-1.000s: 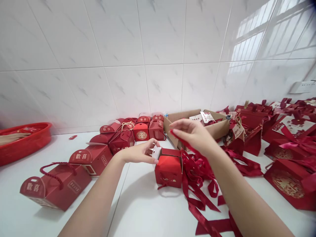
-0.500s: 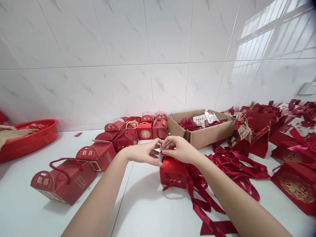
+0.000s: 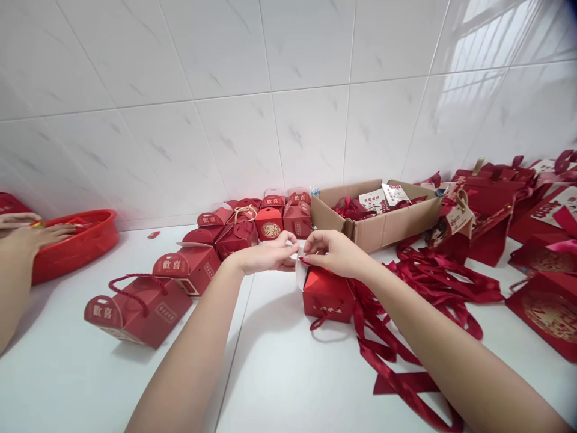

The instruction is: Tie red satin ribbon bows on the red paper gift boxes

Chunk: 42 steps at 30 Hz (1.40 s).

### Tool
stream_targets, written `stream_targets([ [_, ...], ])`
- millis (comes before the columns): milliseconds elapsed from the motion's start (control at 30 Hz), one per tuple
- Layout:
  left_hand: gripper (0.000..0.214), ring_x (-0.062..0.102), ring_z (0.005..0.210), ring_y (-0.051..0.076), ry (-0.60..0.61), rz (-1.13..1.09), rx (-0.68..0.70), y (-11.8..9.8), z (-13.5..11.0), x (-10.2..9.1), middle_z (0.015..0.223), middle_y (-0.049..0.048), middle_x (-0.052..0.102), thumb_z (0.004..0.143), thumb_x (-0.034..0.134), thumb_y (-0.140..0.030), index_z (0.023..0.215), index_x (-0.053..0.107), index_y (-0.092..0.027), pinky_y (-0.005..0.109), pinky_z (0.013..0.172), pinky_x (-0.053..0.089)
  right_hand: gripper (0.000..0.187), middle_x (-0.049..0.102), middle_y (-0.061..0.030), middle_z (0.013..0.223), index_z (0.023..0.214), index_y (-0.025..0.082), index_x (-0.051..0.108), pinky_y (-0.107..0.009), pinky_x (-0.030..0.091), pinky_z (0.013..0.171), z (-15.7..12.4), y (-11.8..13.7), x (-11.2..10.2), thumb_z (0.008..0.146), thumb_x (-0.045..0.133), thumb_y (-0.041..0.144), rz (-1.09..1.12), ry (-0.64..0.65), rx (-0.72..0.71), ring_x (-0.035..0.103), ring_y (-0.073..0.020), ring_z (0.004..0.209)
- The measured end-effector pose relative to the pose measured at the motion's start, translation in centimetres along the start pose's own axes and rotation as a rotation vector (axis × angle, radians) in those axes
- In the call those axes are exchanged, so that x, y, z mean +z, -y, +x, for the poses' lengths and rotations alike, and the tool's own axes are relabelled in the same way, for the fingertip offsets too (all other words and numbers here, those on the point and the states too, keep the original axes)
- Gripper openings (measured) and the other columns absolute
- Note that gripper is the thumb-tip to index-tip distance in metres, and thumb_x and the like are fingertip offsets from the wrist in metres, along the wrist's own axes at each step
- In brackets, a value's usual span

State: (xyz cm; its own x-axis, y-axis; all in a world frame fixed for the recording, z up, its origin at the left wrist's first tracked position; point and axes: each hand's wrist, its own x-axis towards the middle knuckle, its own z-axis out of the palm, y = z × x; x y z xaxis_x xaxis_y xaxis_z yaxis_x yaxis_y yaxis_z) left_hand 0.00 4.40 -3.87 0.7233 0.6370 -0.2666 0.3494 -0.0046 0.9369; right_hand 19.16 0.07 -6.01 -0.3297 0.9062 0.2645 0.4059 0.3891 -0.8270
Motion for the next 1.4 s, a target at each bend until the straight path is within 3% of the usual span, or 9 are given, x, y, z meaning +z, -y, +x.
stream_targets([
  [100,0.028,0.059,0.094,0.014,-0.010,-0.065,-0.054,0.0,0.3,0.0,0.098,-0.0003,0.049,0.081,0.057,-0.043,0.084,0.042,-0.019,0.040,0.097,0.043,0.005,0.068,-0.0026,0.081,0.077,0.019,0.059,-0.027,0.047,0.066,0.0,0.1,0.0,0.074,0.062,0.023,-0.020,-0.022,0.007,0.062,-0.0151,0.075],
  [267,0.024,0.054,0.104,0.019,0.031,0.087,-0.005,-0.2,0.2,0.0,0.104,0.0044,0.053,0.081,0.058,-0.039,0.088,0.054,-0.017,0.038,0.096,0.043,0.005,0.068,-0.0026,0.081,0.076,0.019,0.060,-0.027,0.047,0.067,-0.1,0.3,0.0,0.074,0.062,0.024,-0.064,-0.038,0.007,0.063,-0.0157,0.076],
  [567,0.015,0.055,0.086,0.017,0.000,0.362,0.047,-0.5,0.2,0.3,0.089,0.0018,0.060,0.081,0.051,-0.032,0.089,0.058,-0.021,0.032,0.080,0.044,0.006,0.069,-0.0018,0.076,0.076,0.018,0.058,-0.025,0.047,0.068,0.1,0.0,0.3,0.074,0.061,0.023,-0.046,-0.011,-0.009,0.065,-0.0145,0.074],
  [700,0.009,0.055,0.075,0.015,-0.259,0.254,0.160,-1.4,0.0,0.7,0.073,0.0005,0.059,0.077,0.053,-0.025,0.072,0.054,-0.018,0.028,0.072,0.042,0.012,0.069,-0.0036,0.089,0.084,0.018,0.062,-0.026,0.047,0.074,-0.5,1.3,-1.6,0.080,0.056,0.028,-0.171,-0.038,-0.019,0.064,-0.0154,0.084],
  [867,0.009,0.052,0.064,0.010,-0.673,-0.099,0.495,-5.0,-1.7,0.5,0.066,-0.0004,0.053,0.074,0.058,-0.020,0.067,0.055,-0.015,0.023,0.062,0.041,0.029,0.069,-0.0054,0.093,0.093,0.021,0.066,-0.032,0.043,0.073,-4.6,3.9,-6.6,0.070,0.053,0.009,-0.803,0.056,0.163,0.063,-0.0231,0.088],
  [1000,0.008,0.049,0.055,0.008,-0.800,-0.172,0.592,-7.6,-3.5,0.1,0.065,0.0008,0.054,0.073,0.058,-0.015,0.065,0.056,-0.014,0.021,0.050,0.038,0.034,0.068,-0.0054,0.091,0.100,0.024,0.066,-0.029,0.041,0.059,-6.0,4.6,-7.7,0.066,0.061,0.022,-0.855,0.195,0.340,0.063,-0.0247,0.081],
  [1100,0.009,0.053,0.053,0.012,-0.860,-0.149,0.638,-8.0,-5.0,0.0,0.078,0.0060,0.065,0.074,0.057,-0.018,0.066,0.057,-0.017,0.026,0.046,0.041,0.030,0.067,-0.0051,0.080,0.087,0.021,0.065,-0.028,0.038,0.050,-4.8,4.2,-6.6,0.061,0.067,0.036,-0.842,0.299,0.362,0.062,-0.0233,0.071],
  [1233,0.009,0.060,0.062,0.019,-0.935,-0.059,0.718,-7.6,-6.9,0.3,0.083,0.0045,0.069,0.077,0.057,-0.025,0.068,0.059,-0.026,0.035,0.051,0.051,0.010,0.058,-0.0026,0.060,0.061,0.019,0.050,-0.026,0.028,0.040,-3.0,3.1,-5.3,0.062,0.058,0.025,-0.873,0.406,0.390,0.053,-0.0166,0.050],
  [1400,0.007,0.065,0.082,0.023,-1.061,-0.042,0.899,-7.4,-8.1,0.7,0.075,0.0010,0.065,0.077,0.059,-0.028,0.071,0.059,-0.030,0.041,0.063,0.058,0.013,0.054,-0.0010,0.057,0.058,0.019,0.042,-0.026,0.029,0.044,-3.3,2.4,-6.0,0.070,0.047,0.022,-0.797,0.366,0.359,0.048,-0.0137,0.049],
])
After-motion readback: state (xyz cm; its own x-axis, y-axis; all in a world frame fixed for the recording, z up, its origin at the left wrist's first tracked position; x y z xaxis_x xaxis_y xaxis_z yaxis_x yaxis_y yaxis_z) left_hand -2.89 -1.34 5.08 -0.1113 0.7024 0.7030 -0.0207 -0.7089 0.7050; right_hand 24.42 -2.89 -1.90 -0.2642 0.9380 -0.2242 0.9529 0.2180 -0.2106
